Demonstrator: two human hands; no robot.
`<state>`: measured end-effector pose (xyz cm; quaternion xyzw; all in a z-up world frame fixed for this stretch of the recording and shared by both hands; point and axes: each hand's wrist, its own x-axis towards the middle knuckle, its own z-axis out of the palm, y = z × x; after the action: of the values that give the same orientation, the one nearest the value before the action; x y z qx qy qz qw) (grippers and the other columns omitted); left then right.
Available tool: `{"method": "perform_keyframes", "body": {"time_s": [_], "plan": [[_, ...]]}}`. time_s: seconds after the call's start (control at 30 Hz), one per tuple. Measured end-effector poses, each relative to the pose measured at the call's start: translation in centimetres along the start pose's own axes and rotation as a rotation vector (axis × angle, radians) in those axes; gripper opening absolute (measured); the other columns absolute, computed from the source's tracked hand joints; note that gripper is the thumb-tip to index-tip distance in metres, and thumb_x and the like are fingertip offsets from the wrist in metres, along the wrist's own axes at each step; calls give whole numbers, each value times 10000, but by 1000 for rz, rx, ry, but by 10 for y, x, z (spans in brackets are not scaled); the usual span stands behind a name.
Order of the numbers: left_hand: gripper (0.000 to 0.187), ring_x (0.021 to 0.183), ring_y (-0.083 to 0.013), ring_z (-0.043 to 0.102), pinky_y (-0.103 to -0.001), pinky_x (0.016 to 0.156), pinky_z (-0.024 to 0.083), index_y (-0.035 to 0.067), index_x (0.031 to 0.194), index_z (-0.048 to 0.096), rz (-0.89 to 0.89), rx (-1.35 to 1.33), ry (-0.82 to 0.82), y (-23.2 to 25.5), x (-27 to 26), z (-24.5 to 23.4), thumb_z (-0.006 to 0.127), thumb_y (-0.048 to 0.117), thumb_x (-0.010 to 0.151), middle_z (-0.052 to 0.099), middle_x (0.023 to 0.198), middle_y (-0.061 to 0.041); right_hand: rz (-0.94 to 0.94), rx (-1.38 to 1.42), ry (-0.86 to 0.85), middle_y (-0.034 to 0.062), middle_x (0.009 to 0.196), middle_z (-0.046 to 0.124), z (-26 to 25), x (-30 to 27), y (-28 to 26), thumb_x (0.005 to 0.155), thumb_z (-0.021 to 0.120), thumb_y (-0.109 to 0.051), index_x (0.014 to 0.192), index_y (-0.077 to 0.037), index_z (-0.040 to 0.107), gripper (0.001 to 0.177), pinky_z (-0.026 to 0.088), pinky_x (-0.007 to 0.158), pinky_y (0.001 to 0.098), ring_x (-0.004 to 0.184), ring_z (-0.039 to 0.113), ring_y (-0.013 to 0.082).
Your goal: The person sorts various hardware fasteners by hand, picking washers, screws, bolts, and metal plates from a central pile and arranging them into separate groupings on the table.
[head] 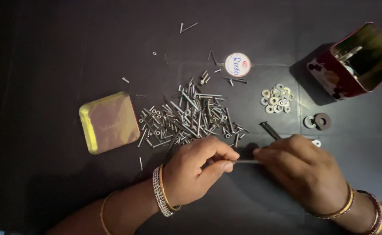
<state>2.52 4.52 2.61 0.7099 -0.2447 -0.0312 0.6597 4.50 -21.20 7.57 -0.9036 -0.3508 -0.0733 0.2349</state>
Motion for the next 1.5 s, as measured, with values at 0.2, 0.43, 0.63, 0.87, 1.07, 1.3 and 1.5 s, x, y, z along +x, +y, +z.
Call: {"method": "perform_keyframes", "body": {"time_s": [0.2, 0.43, 0.63, 0.87, 1.07, 1.3, 1.5], "plan": [[130, 856, -153, 736, -263, 757, 601, 19, 1098, 640, 47, -2, 31, 0, -3, 1, 679, -29, 984, 700, 987, -76, -19, -47, -25, 8, 990, 686, -16, -8, -1, 807, 823, -128, 1115, -133, 757, 315, 540, 671, 316, 819, 661, 158], [138, 816, -147, 740, -263, 733, 598, 21, 1096, 643, 0, -31, 2, -2, -4, 3, 698, -16, 976, 708, 954, -62, -78, 154, -92, 46, 1003, 710, -10, -2, -6, 757, 808, -94, 1025, -92, 707, 287, 576, 692, 300, 863, 709, 181], [209, 876, -157, 753, -270, 774, 609, 16, 1160, 639, 82, 20, -24, 4, -2, 4, 725, 38, 971, 708, 1026, -86, 17, 82, -112, 2, 965, 739, -23, -7, -1, 736, 724, -65, 962, -115, 710, 232, 584, 743, 334, 882, 716, 213], [134, 759, -131, 709, -246, 668, 574, 25, 1096, 683, 81, 298, 199, 10, 7, -15, 714, 25, 965, 726, 1010, -91, 429, -254, -160, 6, 929, 734, -40, -11, 9, 883, 740, -158, 1053, -128, 723, 173, 573, 694, 342, 789, 717, 199], [112, 865, -140, 717, -253, 766, 603, 1, 1162, 647, 166, 319, 349, 17, 10, -33, 645, 29, 1054, 704, 1094, -112, 390, -255, -192, 42, 858, 713, -32, -3, 11, 870, 740, -211, 969, -112, 700, 146, 569, 692, 395, 813, 709, 261], [135, 856, -104, 751, -210, 748, 592, -18, 1222, 623, 120, 305, 465, 11, 13, -44, 587, 46, 1109, 725, 1093, -101, 362, -343, -246, 35, 854, 703, -18, 1, 17, 875, 747, -231, 990, -144, 721, 146, 566, 709, 376, 814, 697, 241], [151, 947, -118, 724, -217, 791, 624, -10, 1247, 616, 140, 204, 510, 6, 16, -53, 537, 15, 1121, 690, 1113, -91, 265, -338, -233, 16, 867, 742, -10, -9, 28, 854, 730, -198, 1036, -146, 738, 190, 560, 733, 366, 836, 697, 219]]}}
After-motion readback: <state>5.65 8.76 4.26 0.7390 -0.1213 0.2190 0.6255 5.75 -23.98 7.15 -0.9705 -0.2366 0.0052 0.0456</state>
